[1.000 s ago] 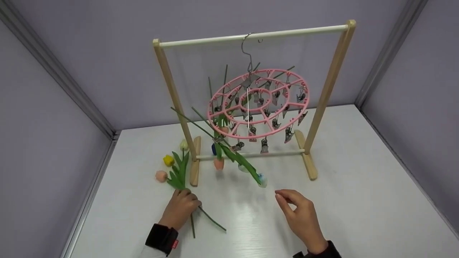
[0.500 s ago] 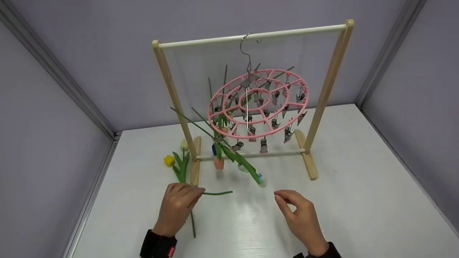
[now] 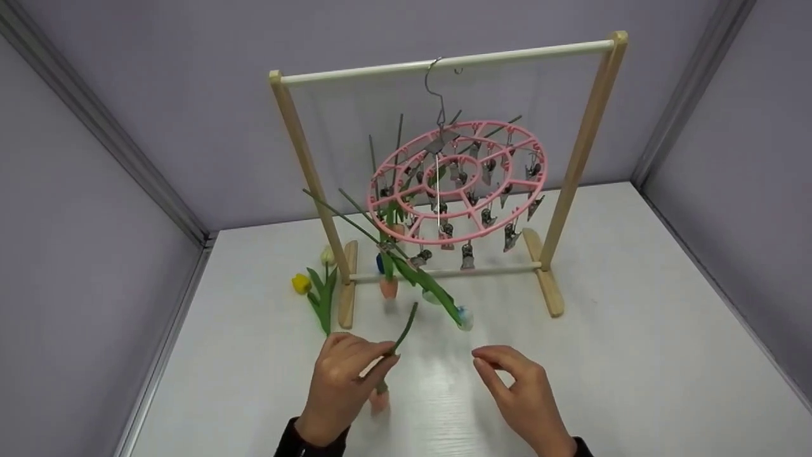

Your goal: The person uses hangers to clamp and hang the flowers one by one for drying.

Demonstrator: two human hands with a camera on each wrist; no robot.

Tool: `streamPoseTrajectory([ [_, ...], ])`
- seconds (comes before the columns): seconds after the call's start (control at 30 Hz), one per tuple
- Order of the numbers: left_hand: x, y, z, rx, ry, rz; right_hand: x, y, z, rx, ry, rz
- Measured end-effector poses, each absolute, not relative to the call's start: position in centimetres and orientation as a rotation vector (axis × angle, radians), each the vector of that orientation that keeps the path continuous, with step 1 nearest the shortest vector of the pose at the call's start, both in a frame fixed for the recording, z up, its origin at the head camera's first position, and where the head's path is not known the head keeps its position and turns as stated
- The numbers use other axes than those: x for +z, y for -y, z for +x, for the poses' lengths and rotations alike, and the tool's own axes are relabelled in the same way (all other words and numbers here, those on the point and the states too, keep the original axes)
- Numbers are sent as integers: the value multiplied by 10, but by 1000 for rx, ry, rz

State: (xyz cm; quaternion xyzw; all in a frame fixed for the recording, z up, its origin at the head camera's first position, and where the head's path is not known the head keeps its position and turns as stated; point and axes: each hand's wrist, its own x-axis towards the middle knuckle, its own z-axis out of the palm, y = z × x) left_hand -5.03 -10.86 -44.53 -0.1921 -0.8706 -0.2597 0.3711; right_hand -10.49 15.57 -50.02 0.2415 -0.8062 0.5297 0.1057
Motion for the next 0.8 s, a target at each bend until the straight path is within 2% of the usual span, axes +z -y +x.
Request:
streamPoseTrajectory([
  [0.4,-439,69,-69,-922,2155,-466,-497,-138,-97,1583,2355,879],
  [0.8,-427,36,-83,-1146,2115,-485,-491,-134,-98,1646,2249,902],
])
